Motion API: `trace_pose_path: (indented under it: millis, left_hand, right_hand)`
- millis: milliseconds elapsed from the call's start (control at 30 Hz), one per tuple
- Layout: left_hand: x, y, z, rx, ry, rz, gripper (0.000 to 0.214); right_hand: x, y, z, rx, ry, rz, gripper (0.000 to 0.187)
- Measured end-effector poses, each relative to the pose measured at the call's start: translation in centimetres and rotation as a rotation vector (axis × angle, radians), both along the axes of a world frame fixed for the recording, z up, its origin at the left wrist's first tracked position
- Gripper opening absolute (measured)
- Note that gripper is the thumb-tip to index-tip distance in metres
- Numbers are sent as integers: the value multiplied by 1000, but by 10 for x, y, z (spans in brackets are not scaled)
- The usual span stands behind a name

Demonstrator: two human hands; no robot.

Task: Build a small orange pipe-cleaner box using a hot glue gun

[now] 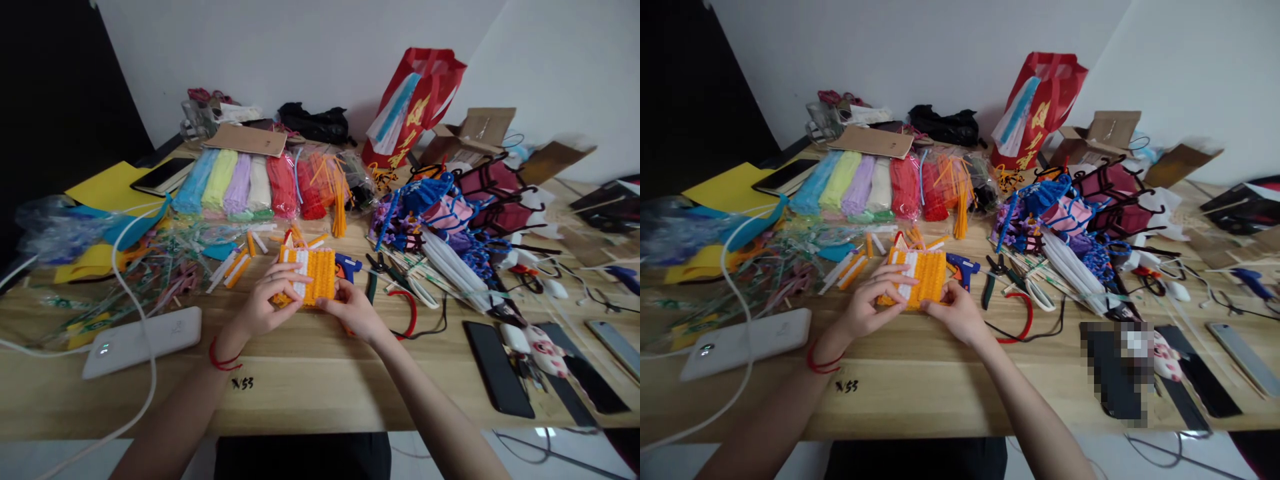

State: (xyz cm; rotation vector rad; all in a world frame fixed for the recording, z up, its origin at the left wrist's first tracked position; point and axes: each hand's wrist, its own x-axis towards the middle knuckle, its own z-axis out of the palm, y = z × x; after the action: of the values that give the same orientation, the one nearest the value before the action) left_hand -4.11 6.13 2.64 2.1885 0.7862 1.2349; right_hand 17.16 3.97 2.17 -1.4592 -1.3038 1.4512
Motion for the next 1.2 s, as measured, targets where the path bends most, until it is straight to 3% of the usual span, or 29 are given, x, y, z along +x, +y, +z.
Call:
trace_pose_path:
  millis: [167,400,633,800,967,1200]
  left_hand:
    - [-3,2,0,-8,-12,-21,10]
    - [-7,6,-3,-10,-101,-114,11]
    - [-8,9,-11,-65,-207,-106,10]
    - [-7,9,-13,-99,-222,-127,10]
    - [-8,7,-19,-202,-227,-106,28]
    - [-11,5,-23,-259,-223,-88,31]
  right_hand:
    - [-1,-1,-2,23,-10,-28,40]
    - [-1,-3,4,-12,48,-48,58]
    - [-2,-4,11,-53,61,-33,64]
    - [2,-2,15,-94,83,1,62]
    - [7,-2,22,-137,172,36,60]
    - [19,-6,17,-155,316,46,56]
